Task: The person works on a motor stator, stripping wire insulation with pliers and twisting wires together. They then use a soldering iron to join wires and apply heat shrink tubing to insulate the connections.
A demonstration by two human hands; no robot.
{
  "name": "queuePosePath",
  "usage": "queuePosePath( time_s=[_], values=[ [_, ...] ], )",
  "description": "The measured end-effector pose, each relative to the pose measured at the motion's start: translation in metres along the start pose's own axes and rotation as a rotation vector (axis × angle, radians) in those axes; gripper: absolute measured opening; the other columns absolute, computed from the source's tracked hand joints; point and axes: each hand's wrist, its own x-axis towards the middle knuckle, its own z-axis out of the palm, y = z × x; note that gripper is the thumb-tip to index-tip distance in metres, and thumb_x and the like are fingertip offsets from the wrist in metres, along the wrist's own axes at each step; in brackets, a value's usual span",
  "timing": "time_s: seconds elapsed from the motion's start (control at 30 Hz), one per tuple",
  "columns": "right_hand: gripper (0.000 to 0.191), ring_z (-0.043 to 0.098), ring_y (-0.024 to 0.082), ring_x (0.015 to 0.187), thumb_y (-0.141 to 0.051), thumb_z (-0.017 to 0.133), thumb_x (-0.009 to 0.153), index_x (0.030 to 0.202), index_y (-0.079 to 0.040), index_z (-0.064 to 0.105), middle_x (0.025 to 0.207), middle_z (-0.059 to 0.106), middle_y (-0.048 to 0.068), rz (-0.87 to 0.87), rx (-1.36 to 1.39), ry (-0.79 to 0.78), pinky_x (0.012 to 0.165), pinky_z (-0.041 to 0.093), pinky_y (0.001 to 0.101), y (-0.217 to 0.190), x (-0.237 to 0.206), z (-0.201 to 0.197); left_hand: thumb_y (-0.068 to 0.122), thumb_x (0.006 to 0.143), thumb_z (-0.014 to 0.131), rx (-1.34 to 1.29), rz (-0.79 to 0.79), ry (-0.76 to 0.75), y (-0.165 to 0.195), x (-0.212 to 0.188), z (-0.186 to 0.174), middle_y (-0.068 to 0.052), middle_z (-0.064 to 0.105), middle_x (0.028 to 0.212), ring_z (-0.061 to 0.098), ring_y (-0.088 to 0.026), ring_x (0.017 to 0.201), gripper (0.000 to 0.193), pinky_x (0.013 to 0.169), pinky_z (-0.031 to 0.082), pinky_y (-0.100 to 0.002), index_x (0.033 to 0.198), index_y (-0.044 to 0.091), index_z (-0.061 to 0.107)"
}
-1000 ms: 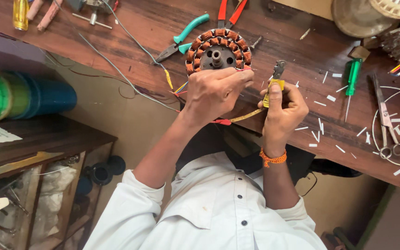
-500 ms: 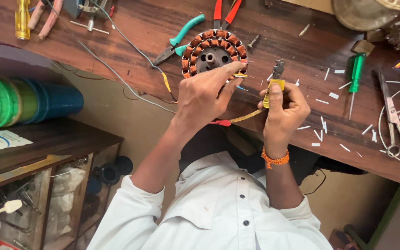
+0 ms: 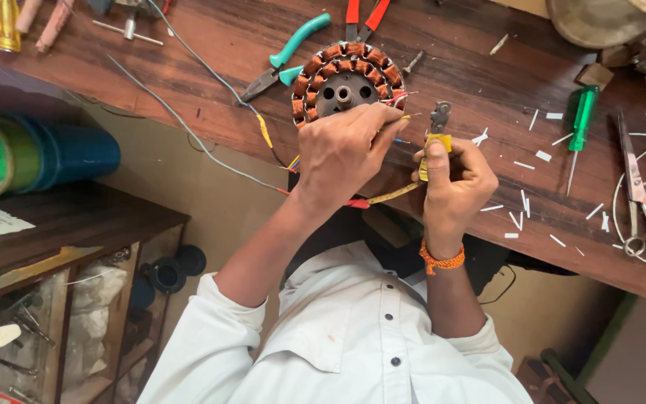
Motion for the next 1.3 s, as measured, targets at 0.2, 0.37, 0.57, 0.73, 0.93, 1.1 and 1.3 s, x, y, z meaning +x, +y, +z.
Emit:
queuePosePath(
  time_s=[0.2,0.37,0.57,0.73,0.93,1.1,1.3],
  values=[
    [0.02,0.063,0.009,0.069,-0.015,0.069,0.107,0.104,0.005,0.068,0.085,0.07,0.007,-0.029,-0.021,-0.012,0.063,0.051,0.0239,0.0024,0.0019,0.0034,0.024,0.098,0.074,0.003,-0.053,-0.024,0.0015,0.0014,0.0013,0.0,0.072,0.081,0.07,-0.02,0.069,0.012,0.059,0.051,-0.035,0.096,0.013,0.07],
    [0.02,0.062,0.009,0.071,-0.015,0.07,0.108,0.104,0.005,0.069,0.086,0.071,0.007,-0.057,-0.091,-0.014,0.065,0.051,0.0237,0.0031,0.0025,0.0032,0.025,0.098,0.074,0.008,-0.062,-0.018,0.0019,0.0022,0.0028,0.0,0.072,0.079,0.07,-0.019,0.067,0.014,0.057,0.05,-0.035,0.094,0.013,0.069],
    [0.021,0.063,0.009,0.07,-0.016,0.069,0.107,0.105,0.005,0.069,0.086,0.071,0.007,-0.033,-0.042,-0.009,0.064,0.051,0.0237,0.0027,0.0038,0.0041,0.026,0.098,0.074,0.001,-0.059,-0.021,0.0014,0.0028,0.0032,-0.001,0.072,0.078,0.07,-0.02,0.065,0.014,0.056,0.049,-0.036,0.093,0.014,0.069],
    [0.02,0.065,0.009,0.068,-0.015,0.069,0.107,0.106,0.005,0.069,0.085,0.071,0.007,-0.015,-0.024,-0.008,0.062,0.052,0.0235,0.0028,0.0049,0.0053,0.029,0.097,0.074,0.005,-0.076,-0.027,-0.0001,0.0037,0.0034,-0.002,0.071,0.074,0.069,-0.022,0.062,0.016,0.054,0.048,-0.037,0.093,0.014,0.069],
    [0.021,0.064,0.009,0.068,-0.016,0.068,0.108,0.105,0.005,0.07,0.084,0.07,0.006,-0.011,-0.022,-0.02,0.062,0.051,0.0233,0.003,0.0052,0.0052,0.031,0.097,0.075,0.024,-0.089,-0.047,-0.0024,0.0026,0.0056,-0.003,0.071,0.073,0.069,-0.022,0.061,0.017,0.053,0.048,-0.038,0.093,0.015,0.07],
    [0.021,0.064,0.009,0.071,-0.015,0.068,0.108,0.107,0.005,0.069,0.086,0.07,0.007,-0.017,0.014,-0.005,0.065,0.052,0.0237,0.0,0.0023,0.0054,0.031,0.097,0.075,-0.011,-0.085,0.006,-0.0047,0.0003,0.0065,-0.002,0.075,0.084,0.072,-0.022,0.069,0.015,0.059,0.052,-0.036,0.103,0.018,0.071],
    [0.019,0.065,0.009,0.07,-0.014,0.069,0.107,0.107,0.005,0.07,0.086,0.071,0.007,-0.01,0.003,0.014,0.064,0.053,0.0236,0.0007,0.0024,0.0041,0.029,0.095,0.076,-0.122,-0.147,-0.069,-0.0059,0.0007,0.0036,0.002,0.077,0.092,0.074,-0.018,0.073,0.019,0.064,0.055,-0.033,0.11,0.018,0.07]
  ],
)
